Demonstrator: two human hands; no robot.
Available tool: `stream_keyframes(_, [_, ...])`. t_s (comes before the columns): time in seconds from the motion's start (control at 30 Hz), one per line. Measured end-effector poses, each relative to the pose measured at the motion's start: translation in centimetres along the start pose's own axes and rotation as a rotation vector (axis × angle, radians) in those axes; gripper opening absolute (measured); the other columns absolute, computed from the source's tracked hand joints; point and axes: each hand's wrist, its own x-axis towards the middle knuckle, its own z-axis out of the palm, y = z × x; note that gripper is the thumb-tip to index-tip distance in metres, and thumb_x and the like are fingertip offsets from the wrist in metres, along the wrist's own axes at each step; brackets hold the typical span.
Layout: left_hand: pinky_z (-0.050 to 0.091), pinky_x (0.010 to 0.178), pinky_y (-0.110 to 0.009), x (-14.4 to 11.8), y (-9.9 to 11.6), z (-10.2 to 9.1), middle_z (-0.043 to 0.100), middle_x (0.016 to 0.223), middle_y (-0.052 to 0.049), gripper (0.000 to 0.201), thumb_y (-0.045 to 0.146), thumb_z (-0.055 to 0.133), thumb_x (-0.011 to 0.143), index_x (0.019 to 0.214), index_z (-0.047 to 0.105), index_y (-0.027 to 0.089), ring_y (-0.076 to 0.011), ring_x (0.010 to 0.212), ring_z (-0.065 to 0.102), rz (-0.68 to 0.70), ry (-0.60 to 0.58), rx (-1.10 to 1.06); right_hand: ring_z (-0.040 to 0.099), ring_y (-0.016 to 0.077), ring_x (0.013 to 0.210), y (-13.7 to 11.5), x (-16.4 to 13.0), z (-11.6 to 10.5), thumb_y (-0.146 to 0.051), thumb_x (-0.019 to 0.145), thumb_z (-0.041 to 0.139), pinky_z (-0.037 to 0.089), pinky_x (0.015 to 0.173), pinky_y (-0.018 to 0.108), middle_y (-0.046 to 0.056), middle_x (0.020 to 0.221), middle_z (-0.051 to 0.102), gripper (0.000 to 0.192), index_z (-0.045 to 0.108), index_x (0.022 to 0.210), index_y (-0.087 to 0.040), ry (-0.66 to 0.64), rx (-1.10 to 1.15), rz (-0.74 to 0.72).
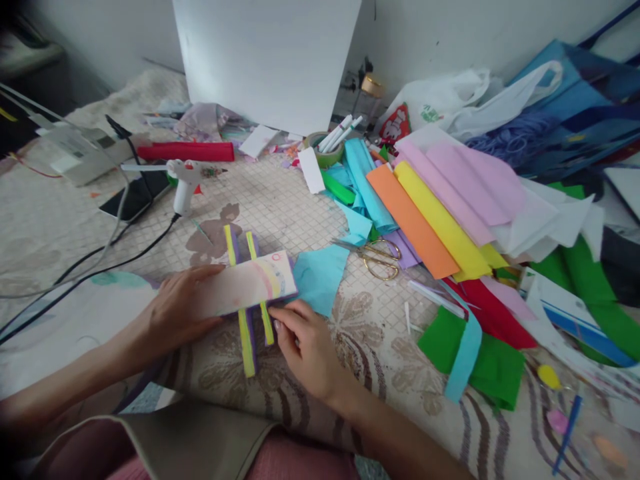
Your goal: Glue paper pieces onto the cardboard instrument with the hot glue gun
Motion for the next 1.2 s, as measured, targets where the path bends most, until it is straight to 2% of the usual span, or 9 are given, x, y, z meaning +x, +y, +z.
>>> stream_keyframes(0.13, [0.041,0.094,-0.048,0.1,0.4,-0.2,0.05,0.126,-0.012,0.065,0.037,0.063,0.08,0.133,0.028,0.024,-0.0319,0.117,0.047,0.031,0.031,0.012,0.059,0.0157,0.09,0.1,0.0,0.0,-0.009,0.089,0.046,0.05,0.079,0.03,0.006,0.097,0.062,0.03,0.064,0.111,-0.021,0.012,0.004,0.012])
stream_keyframes(0.27, [0.037,0.098,-0.051,0.5,0.9,-0.1,0.045,0.132,-0.013,0.068,0.04,0.062,0.081,0.135,0.026,0.022,-0.0336,0.122,0.041,0.041,0.01,0.026,0.06,0.0157,0.091,0.0,-0.1,-0.1,-0.011,0.09,0.045,0.05,0.079,0.03,0.006,0.098,0.063,0.028,0.063,0.11,-0.019,0.023,-0.001,0.014])
stream_keyframes(0.63, [0.039,0.096,-0.05,0.5,1.1,0.2,0.046,0.128,-0.012,0.061,0.038,0.057,0.085,0.136,0.026,0.023,-0.032,0.119,0.044,0.044,0.017,0.019,0.06,0.0154,0.09,-0.1,-0.1,-0.3,-0.01,0.09,0.045,0.05,0.079,0.031,0.005,0.097,0.063,0.033,0.062,0.115,-0.023,0.003,0.003,-0.002])
stream_keyframes(0.73, [0.04,0.095,-0.051,0.5,1.1,0.2,0.047,0.128,-0.012,0.061,0.04,0.056,0.086,0.137,0.025,0.025,-0.0323,0.119,0.045,0.046,0.024,0.006,0.059,0.016,0.092,-0.1,-0.2,-0.4,-0.01,0.09,0.046,0.05,0.08,0.031,0.006,0.101,0.062,0.035,0.06,0.119,-0.023,-0.009,-0.014,-0.03])
stream_keyframes(0.87, [0.039,0.097,-0.053,0.4,0.8,-0.1,0.047,0.13,-0.012,0.068,0.048,0.059,0.082,0.138,0.027,0.027,-0.0344,0.122,0.043,0.049,0.036,-0.013,0.059,0.016,0.088,-0.1,-0.2,-0.4,-0.01,0.089,0.046,0.051,0.074,0.029,0.007,0.097,0.061,0.034,0.062,0.117,-0.022,-0.021,-0.036,-0.042])
stream_keyframes(0.97, [0.042,0.097,-0.05,1.1,-0.2,-1.1,0.051,0.127,-0.01,0.06,0.046,0.058,0.083,0.134,0.032,0.027,-0.0311,0.119,0.047,0.008,0.11,-0.023,0.06,0.016,0.086,0.0,-0.3,-0.2,-0.011,0.089,0.046,0.051,0.073,0.029,0.007,0.095,0.062,0.032,0.062,0.116,-0.019,0.007,-0.044,-0.048])
stream_keyframes(1.07, [0.045,0.096,-0.043,2.8,-2.4,-2.7,0.054,0.12,-0.009,0.042,0.038,0.056,0.086,0.124,0.043,0.024,-0.0257,0.113,0.053,-0.103,0.277,0.015,0.06,0.0152,0.083,0.1,-0.4,-0.1,-0.012,0.09,0.046,0.051,0.07,0.027,0.007,0.094,0.062,0.03,0.063,0.113,-0.018,0.025,-0.043,-0.04])
stream_keyframes(1.13, [0.046,0.094,-0.041,4.5,-4.3,-3.8,0.053,0.119,-0.011,0.045,0.039,0.059,0.083,0.122,0.046,0.018,-0.0258,0.109,0.053,-0.19,0.368,0.077,0.06,0.0146,0.08,0.2,-0.4,-0.1,-0.012,0.09,0.046,0.051,0.067,0.026,0.007,0.093,0.062,0.028,0.063,0.111,-0.018,0.031,-0.033,-0.032])
stream_keyframes(1.2, [0.041,0.097,-0.044,6.5,-6.3,-4.5,0.05,0.123,-0.014,0.056,0.04,0.061,0.081,0.127,0.043,0.013,-0.0279,0.112,0.05,-0.315,0.349,0.136,0.061,0.0144,0.078,0.2,-0.5,-0.1,-0.013,0.09,0.045,0.051,0.066,0.026,0.007,0.093,0.062,0.028,0.064,0.11,-0.018,0.038,-0.025,-0.022])
